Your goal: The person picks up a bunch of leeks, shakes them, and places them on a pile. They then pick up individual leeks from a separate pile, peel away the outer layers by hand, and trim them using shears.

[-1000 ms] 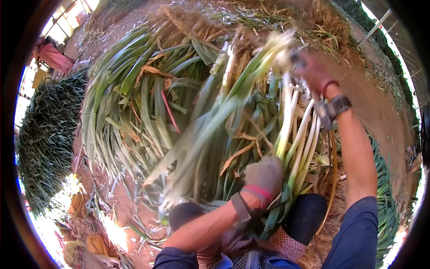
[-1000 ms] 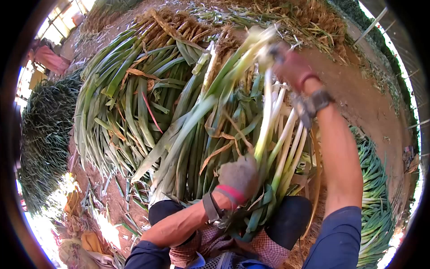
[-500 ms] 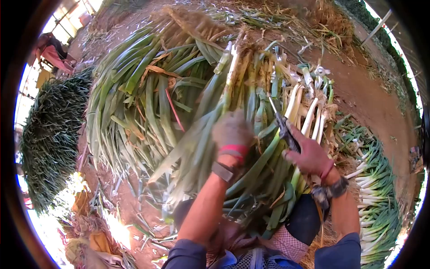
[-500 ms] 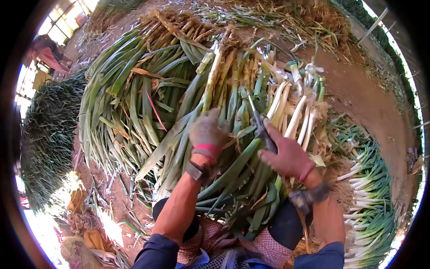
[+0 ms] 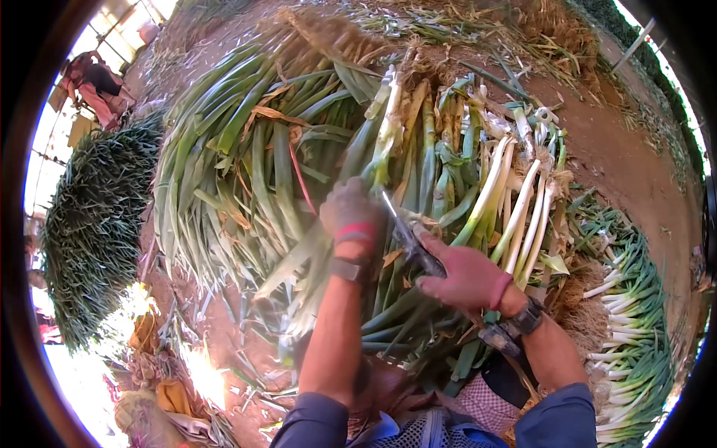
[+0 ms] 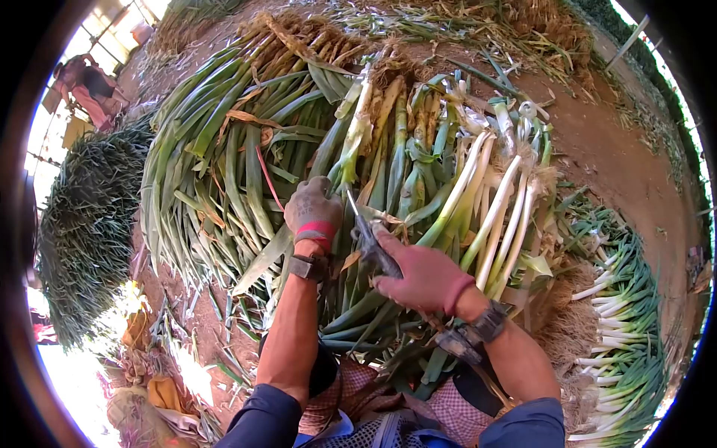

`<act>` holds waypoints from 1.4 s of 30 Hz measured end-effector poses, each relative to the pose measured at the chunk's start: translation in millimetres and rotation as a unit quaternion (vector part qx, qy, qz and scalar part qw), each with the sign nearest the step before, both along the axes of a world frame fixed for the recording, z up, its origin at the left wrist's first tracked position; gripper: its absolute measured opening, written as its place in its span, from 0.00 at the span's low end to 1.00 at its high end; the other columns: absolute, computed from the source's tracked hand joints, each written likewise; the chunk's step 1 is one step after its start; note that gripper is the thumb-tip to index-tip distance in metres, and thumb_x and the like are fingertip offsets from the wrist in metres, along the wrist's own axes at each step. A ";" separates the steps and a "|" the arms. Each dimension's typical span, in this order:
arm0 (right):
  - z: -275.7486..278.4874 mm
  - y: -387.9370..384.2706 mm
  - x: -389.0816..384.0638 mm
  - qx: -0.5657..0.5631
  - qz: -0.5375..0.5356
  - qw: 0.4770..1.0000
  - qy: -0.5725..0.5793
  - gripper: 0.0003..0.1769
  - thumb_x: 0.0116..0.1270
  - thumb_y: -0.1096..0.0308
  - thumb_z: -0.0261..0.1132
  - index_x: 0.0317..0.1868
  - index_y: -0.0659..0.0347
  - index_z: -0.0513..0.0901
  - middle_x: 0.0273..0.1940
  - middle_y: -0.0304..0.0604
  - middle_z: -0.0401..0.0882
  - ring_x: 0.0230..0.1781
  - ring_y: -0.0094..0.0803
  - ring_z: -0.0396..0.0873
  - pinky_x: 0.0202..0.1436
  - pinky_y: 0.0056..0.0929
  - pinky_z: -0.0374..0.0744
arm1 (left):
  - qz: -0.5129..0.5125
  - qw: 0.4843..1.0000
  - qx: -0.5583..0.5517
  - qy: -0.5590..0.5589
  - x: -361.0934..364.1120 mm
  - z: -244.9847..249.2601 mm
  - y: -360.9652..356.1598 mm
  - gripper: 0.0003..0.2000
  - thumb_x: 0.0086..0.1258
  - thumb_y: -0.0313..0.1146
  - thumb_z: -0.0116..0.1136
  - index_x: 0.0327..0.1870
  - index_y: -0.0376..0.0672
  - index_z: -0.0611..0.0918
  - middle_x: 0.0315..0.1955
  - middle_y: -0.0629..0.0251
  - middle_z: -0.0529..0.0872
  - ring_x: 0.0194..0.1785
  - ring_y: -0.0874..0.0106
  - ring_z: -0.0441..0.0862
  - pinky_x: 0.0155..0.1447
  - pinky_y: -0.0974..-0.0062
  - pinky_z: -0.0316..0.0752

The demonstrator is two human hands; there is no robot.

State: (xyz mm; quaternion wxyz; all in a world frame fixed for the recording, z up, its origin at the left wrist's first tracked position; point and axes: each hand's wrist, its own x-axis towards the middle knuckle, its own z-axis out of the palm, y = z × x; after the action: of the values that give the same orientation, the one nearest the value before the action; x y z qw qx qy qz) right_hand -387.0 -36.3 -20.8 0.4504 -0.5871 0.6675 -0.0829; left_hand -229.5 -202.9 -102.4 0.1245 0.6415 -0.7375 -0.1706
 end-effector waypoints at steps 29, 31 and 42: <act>-16.5 -61.8 -31.5 -0.102 -0.086 0.988 0.078 0.49 0.70 0.47 0.68 0.87 0.49 0.60 0.44 0.62 0.88 0.44 0.57 0.88 0.53 0.46 0.84 | -0.057 0.986 0.139 0.070 -5.5 -0.6 -10.6 0.24 0.49 0.51 0.77 0.43 0.42 0.92 0.40 0.50 0.94 0.47 0.53 0.92 0.54 0.57 0.85; 4.6 -19.8 -21.5 -0.087 -0.062 0.992 0.064 0.50 0.70 0.47 0.69 0.87 0.51 0.60 0.48 0.62 0.88 0.45 0.57 0.88 0.55 0.46 0.84 | -0.062 0.985 0.136 0.084 -6.6 11.8 -8.3 0.25 0.49 0.51 0.77 0.42 0.41 0.92 0.39 0.50 0.94 0.46 0.54 0.92 0.53 0.58 0.85; 55.0 83.8 -55.3 -0.138 -0.097 0.985 0.033 0.49 0.64 0.61 0.76 0.82 0.70 0.66 0.74 0.65 0.77 0.77 0.48 0.77 0.79 0.36 0.73 | -0.182 0.957 0.152 0.165 -71.1 24.7 65.3 0.19 0.57 0.45 0.74 0.41 0.39 0.88 0.38 0.47 0.91 0.45 0.50 0.90 0.54 0.55 0.83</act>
State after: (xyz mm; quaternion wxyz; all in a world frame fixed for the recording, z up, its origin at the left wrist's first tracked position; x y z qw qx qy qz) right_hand -442.3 47.5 34.2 0.3324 -0.5787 0.7179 -0.1979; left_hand -300.7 -137.7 -77.7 0.1127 0.4705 -0.7765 -0.4036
